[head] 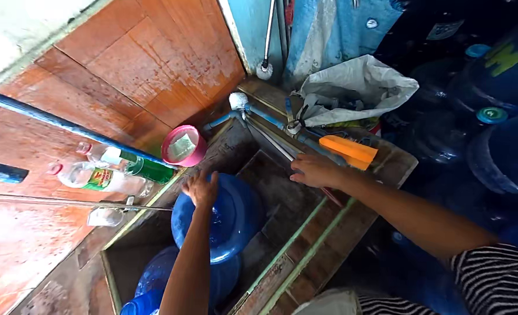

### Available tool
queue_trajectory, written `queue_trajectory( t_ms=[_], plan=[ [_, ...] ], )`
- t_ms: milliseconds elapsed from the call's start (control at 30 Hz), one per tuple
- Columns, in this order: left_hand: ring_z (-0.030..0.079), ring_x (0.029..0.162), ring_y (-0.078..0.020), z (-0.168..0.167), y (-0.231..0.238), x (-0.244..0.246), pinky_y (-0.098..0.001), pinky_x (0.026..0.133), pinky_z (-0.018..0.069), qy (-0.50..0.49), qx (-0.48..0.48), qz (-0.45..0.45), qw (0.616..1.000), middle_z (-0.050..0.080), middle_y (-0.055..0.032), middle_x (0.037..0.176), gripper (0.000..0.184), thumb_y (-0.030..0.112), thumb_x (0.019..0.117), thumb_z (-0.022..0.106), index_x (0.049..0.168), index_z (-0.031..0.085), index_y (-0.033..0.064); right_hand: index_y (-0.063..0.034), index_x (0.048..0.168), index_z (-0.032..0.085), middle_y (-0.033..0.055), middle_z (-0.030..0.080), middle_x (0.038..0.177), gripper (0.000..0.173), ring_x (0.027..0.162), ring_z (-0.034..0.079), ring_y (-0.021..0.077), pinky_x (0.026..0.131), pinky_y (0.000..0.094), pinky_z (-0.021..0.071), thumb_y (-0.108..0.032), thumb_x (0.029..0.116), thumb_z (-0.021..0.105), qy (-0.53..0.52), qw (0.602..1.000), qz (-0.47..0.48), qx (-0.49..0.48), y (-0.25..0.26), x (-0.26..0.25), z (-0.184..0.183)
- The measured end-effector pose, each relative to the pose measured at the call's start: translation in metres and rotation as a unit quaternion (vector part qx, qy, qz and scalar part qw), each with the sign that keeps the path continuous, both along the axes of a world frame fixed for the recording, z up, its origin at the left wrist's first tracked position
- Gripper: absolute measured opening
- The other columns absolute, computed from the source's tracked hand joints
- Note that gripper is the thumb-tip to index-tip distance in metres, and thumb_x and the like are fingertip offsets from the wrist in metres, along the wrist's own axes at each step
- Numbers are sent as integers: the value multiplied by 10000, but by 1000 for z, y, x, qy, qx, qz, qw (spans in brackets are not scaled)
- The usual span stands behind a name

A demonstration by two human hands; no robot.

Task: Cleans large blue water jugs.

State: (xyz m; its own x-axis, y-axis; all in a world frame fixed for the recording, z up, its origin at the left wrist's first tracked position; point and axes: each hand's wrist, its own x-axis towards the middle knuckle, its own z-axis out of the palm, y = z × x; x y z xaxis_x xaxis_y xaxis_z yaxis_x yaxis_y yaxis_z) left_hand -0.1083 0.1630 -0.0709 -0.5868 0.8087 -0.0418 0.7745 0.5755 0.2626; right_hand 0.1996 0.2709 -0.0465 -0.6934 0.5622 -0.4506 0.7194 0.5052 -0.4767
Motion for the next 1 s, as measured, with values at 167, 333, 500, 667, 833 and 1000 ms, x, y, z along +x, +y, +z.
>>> queue_trajectory(
  t_ms=[167, 333, 500, 667, 833, 1000],
  plan=[
    [536, 1335, -429, -23, -4, 41, -627, 1211, 217, -47, 56, -192, 979, 667, -245, 1288, 361, 264, 1042, 562, 1126, 748, -33, -30, 1314, 631, 204, 591, 1328, 405, 1245, 570, 377, 1017, 549, 455, -341, 1071, 545, 12, 1000, 27, -10, -6, -8, -3],
    [331, 1455, -551, -45, -86, 65, -767, 1141, 181, 109, 115, -23, 987, 374, -349, 1555, 660, 446, 1013, 520, 1453, 521, -45, -19, 1265, 656, 213, 629, 1257, 367, 1197, 604, 376, 1009, 549, 466, -309, 1079, 532, 10, 1000, 29, -4, 3, 3, -13],
    [170, 1513, -554, -32, -91, 28, -724, 1185, 60, 76, 104, 128, 983, 251, -330, 1625, 779, 501, 1012, 527, 1547, 375, -44, -29, 1223, 675, 196, 636, 1237, 331, 1163, 620, 364, 981, 544, 483, -294, 1073, 545, 10, 999, 43, 11, 6, -9, -11],
    [106, 1539, -521, -24, -71, 11, -734, 1181, 42, 63, 45, 156, 985, 198, -331, 1641, 803, 568, 1011, 511, 1573, 359, 14, -24, 1166, 702, 200, 653, 1174, 250, 1127, 631, 378, 954, 550, 494, -186, 1066, 540, 31, 995, 74, 59, 15, -23, -15],
    [448, 1404, -448, -15, -65, 26, -698, 1178, 155, -13, 120, 45, 992, 577, -257, 1409, 496, 404, 994, 608, 1270, 676, -3, 19, 1192, 701, 280, 636, 1252, 283, 1191, 609, 461, 974, 648, 476, -157, 1066, 519, 60, 992, 20, 113, 64, -25, -10],
    [589, 1291, -336, -19, -39, 50, -585, 1228, 205, -100, 103, -80, 986, 709, -189, 1225, 356, 332, 998, 651, 1078, 775, 8, 53, 1243, 671, 297, 600, 1347, 335, 1236, 589, 491, 1013, 681, 446, -180, 1090, 485, 152, 969, -6, 194, 119, -48, -14]
  ],
)
